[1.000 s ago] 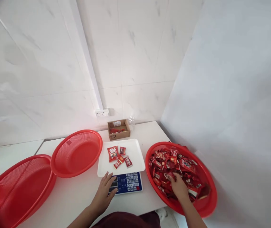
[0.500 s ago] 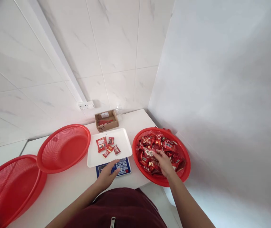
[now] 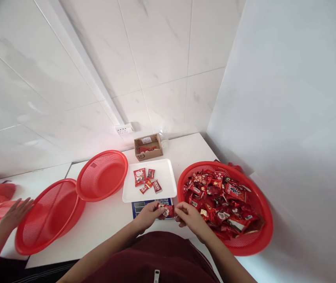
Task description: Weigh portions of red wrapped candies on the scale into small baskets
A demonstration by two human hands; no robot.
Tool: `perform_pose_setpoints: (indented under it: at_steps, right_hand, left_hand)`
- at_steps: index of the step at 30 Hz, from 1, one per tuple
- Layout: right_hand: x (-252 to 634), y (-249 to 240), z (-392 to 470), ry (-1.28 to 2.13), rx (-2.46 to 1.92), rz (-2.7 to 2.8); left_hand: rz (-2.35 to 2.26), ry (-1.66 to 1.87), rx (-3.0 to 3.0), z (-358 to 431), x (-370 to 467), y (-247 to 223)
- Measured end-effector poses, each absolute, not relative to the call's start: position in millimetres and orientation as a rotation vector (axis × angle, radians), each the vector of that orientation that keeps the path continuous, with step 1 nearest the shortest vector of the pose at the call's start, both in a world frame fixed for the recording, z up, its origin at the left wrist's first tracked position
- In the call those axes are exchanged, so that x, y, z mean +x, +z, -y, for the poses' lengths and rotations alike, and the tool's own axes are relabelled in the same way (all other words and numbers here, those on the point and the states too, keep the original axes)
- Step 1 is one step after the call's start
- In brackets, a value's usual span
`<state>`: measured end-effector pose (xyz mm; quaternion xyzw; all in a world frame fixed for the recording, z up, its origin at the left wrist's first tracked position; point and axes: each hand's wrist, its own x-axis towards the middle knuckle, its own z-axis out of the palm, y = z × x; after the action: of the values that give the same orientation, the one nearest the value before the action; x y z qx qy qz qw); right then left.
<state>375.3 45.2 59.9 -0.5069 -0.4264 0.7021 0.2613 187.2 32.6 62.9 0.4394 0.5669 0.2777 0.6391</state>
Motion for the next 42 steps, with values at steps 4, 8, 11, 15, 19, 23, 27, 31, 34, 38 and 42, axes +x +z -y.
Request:
perform_pose_setpoints:
  at_steps: [4, 8, 11, 15, 19, 23, 27, 31, 34, 38, 42]
  right_hand:
    - [397.4, 51.5, -59.1, 1.844, -1.441, 1.004]
    - [420.9, 37.1, -78.0, 1.716, -1.505, 0.826]
    - [435.2, 23.9, -88.1, 1.619, -1.545, 0.798]
    - [447.6, 8.0, -91.5, 1.510, -1.639, 0.963]
    - [454.2, -10.4, -88.2, 1.382, -1.746, 1.307]
    - [456.8, -32.5, -81.0, 1.239, -1.771, 1.581]
    - [453.3, -47.5, -68.3, 1.194, -1.780, 1.827]
    - [445.4, -52.7, -55.5, 1.227, -1.754, 2.066]
    - [442.1, -49.4, -54.0, 1.243, -1.827, 2.145]
    - [438.7, -31.2, -61.3, 1.165, -1.953, 2.145]
    - [421.9, -9.1, -62.2, 0.981, -1.971, 2.023]
  left_hand:
    - [-1.407, 0.822, 0.716, -27.8, 163.0, 53.9]
    - [-1.551, 0.914, 0.474, -32.5, 134.7, 52.4]
    - [-1.662, 0.802, 0.547, -39.0, 123.5, 54.3]
    - [-1.830, 0.760, 0.689, -45.7, 126.3, 51.4]
    - [-2.072, 0.615, 1.123, -45.0, 134.4, 43.3]
    - [-2.051, 0.389, 1.369, -31.0, 139.2, 37.5]
    - [-1.920, 0.206, 1.463, -5.8, 143.7, 34.3]
    - [-1.742, -0.012, 1.527, 16.2, 143.1, 28.3]
    - [-1.657, -0.126, 1.538, 25.4, 136.3, 21.7]
    - [-1.605, -0.179, 1.558, 32.8, 120.7, 13.3]
    - [-1.580, -0.177, 1.598, 38.5, 97.8, 7.6]
